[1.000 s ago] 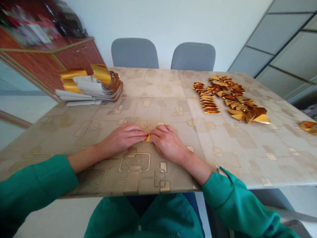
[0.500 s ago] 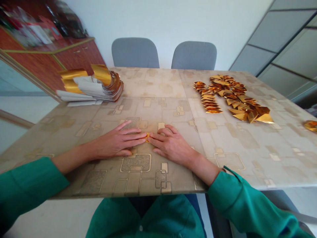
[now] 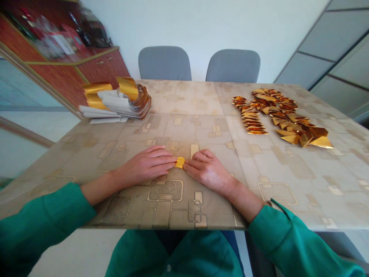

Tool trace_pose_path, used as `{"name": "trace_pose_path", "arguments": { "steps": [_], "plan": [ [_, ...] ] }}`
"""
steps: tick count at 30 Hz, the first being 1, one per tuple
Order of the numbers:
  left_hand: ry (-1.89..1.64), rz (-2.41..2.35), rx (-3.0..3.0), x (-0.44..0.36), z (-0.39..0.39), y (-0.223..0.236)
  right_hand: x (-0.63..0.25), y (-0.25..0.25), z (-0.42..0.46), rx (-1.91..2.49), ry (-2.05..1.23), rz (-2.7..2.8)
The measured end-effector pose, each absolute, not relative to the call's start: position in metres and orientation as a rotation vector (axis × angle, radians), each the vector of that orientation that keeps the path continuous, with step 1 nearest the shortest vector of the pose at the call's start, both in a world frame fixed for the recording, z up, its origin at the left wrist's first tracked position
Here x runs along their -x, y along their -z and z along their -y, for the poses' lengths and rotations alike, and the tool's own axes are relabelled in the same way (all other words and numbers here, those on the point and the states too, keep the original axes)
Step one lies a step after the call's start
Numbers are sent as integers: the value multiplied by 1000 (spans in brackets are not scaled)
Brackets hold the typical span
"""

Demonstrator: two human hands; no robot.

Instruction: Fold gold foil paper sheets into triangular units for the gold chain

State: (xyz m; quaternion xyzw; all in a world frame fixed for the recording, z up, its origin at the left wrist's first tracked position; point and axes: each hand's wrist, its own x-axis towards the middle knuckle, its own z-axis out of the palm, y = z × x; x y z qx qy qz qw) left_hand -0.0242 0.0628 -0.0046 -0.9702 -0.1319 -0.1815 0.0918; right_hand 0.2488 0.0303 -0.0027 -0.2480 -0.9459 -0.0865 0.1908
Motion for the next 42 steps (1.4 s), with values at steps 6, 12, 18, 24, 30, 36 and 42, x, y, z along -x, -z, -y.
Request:
{"name": "trace_pose_path", "arguments": {
  "steps": [6,12,18,24,30,36,42],
  "plan": [
    [501,523,2762,-5,-65,4,-245,4,-33,875,192,2531],
    [690,790,2744,-20,-56,0,-241,-1,-33,1017,61,2430],
    [1003,890,2969,-17,-65,0,-256,-1,-39,982,-256,2286],
    [1115,971,3248,-7,-72,-5,-259,-8,-40,978,-548,2181],
    [1264,1123,3324,-7,-70,-3,-256,-13,-37,967,-595,2150],
    [1239,1159,3360,-6,-68,-3,-255,-14,-34,983,-547,2168],
    [1216,1248,3337,-19,-61,-6,-251,-11,-33,929,-423,2255]
  ]
}}
